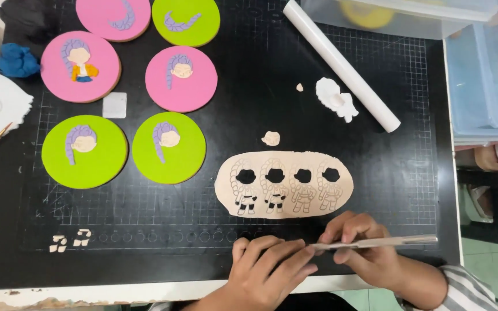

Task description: Tracing detailed outlines and patterns onto flat clay figures using a stylus tool and placing small clay accents.

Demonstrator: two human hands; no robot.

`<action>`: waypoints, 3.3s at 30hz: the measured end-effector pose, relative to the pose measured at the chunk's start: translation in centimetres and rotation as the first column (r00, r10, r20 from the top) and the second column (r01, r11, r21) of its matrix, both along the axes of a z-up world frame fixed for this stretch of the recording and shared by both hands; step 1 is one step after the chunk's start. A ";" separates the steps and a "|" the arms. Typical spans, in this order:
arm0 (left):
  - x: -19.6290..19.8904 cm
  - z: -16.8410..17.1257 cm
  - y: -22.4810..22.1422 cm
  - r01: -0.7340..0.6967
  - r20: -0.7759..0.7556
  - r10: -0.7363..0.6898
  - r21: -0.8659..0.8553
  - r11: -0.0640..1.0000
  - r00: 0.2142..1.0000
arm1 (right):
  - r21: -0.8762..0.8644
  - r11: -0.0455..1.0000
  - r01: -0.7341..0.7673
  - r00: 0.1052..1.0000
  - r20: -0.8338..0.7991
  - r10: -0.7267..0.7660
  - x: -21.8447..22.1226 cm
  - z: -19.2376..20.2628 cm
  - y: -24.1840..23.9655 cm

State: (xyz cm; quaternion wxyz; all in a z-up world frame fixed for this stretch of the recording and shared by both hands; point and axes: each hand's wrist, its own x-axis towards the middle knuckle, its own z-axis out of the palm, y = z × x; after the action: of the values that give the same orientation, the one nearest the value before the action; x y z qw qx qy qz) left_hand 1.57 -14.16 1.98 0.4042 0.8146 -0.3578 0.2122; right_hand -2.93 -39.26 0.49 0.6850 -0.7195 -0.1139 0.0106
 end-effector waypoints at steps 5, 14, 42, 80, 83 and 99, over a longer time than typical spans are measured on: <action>0.7 1.1 0.0 0.075 -0.016 -0.076 -0.052 0.996 0.997 | -0.086 0.996 -0.020 0.989 0.145 0.032 1.2 1.6 1.5; 0.0 -0.7 -0.2 0.049 0.020 -0.049 0.017 0.999 0.999 | 0.237 0.971 0.004 0.970 0.237 -0.062 1.5 1.6 0.0; -0.3 -1.1 -0.8 0.039 -0.001 -0.040 0.259 0.965 0.999 | -0.157 0.951 0.266 0.960 0.128 -0.247 4.3 -0.7 0.3; -0.3 -1.0 -0.7 0.043 -0.005 -0.043 0.272 0.961 0.999 | -0.200 0.926 0.321 0.941 0.177 -0.288 3.7 -0.8 -1.1; -0.3 -1.0 -0.7 0.037 0.003 -0.039 0.270 0.962 0.999 | -0.215 0.923 0.319 0.941 0.187 -0.281 3.8 -0.6 -1.1; -0.4 -1.0 -0.8 0.042 0.000 -0.043 0.274 0.961 0.999 | -0.270 0.931 0.245 0.962 0.187 -0.199 4.2 -0.7 -0.4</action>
State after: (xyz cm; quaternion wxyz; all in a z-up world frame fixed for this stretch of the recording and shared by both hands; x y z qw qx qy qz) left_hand 1.19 -14.94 0.98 0.2908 0.8542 -0.4025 0.1544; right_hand 1.27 -39.66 -0.18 0.5576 -0.8191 -0.0823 -0.1071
